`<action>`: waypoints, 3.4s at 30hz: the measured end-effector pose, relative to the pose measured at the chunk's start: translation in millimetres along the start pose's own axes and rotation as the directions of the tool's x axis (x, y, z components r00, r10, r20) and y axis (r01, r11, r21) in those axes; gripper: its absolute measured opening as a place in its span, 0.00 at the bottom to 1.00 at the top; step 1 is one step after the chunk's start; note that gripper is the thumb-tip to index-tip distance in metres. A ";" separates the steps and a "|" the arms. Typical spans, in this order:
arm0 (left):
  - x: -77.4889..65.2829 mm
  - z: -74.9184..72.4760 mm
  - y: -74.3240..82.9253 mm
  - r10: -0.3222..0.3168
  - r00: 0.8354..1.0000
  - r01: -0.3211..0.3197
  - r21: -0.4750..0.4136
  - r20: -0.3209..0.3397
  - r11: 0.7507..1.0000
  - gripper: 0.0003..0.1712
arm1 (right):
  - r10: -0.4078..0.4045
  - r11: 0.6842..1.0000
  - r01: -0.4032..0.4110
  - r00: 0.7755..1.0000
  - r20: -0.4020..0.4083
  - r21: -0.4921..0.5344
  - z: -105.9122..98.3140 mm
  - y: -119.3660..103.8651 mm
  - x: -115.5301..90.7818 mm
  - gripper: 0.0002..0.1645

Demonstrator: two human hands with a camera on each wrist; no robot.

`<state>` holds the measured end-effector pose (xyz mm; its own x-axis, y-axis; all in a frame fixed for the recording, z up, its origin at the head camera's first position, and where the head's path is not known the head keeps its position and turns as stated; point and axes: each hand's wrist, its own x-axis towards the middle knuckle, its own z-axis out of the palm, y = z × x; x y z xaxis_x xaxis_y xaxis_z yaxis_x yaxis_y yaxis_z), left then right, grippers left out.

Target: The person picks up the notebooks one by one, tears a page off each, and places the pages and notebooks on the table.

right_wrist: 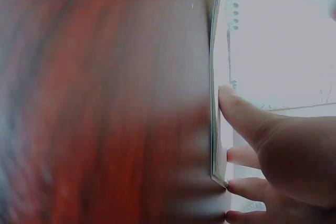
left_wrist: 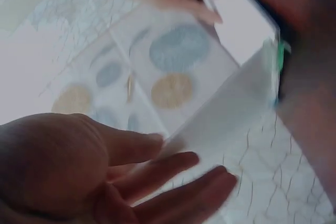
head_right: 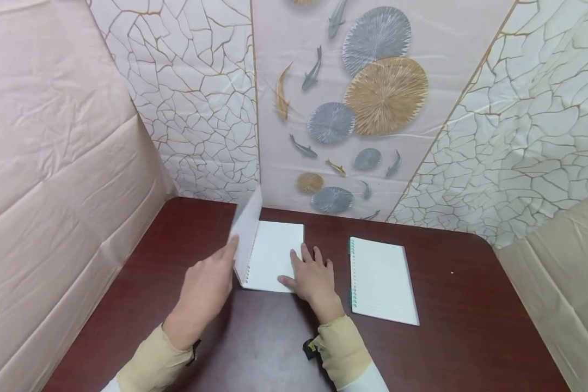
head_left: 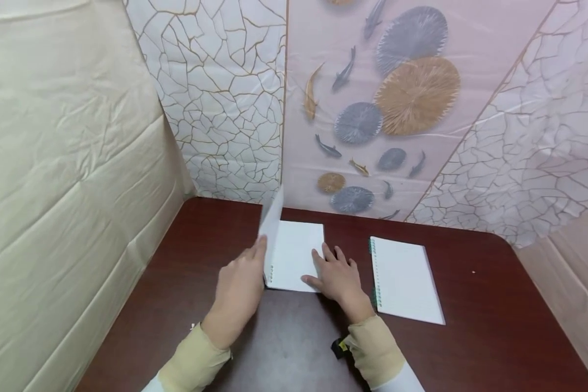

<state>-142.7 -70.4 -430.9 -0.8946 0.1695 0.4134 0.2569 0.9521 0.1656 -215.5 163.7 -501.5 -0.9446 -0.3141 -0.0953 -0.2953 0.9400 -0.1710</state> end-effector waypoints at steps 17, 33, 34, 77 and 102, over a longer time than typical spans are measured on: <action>-23.7 -0.9 -45.9 -0.378 0.791 0.374 0.110 0.481 0.921 0.49 | 0.031 0.999 -0.031 0.999 0.015 0.007 0.0 2.5 -0.1 0.49; -35.2 20.5 -60.9 -0.406 0.755 0.384 0.156 0.515 0.910 0.46 | 0.020 1.000 -0.020 1.000 0.012 0.016 -0.5 -3.7 -0.7 0.48; -35.9 20.9 -60.8 -0.409 0.757 0.385 0.157 0.510 0.909 0.46 | 0.021 1.000 -0.021 1.000 0.015 0.020 -0.7 -3.9 -0.7 0.48; 86.7 102.3 -75.0 0.210 0.807 -0.217 -0.055 0.551 0.975 0.71 | 0.013 1.000 -0.012 1.000 0.022 -0.024 -0.7 -3.2 -0.5 0.48; 86.2 112.7 -82.5 0.174 0.780 -0.145 -0.097 0.601 0.985 0.70 | 0.039 0.996 -0.048 0.992 0.117 0.078 -7.4 29.5 70.9 0.50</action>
<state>-282.3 -105.7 -509.9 -0.8732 0.4503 -0.1864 0.4177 0.8885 0.1900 -292.2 170.2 -506.0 -0.9322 -0.2906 -0.2157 -0.2371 0.9407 -0.2426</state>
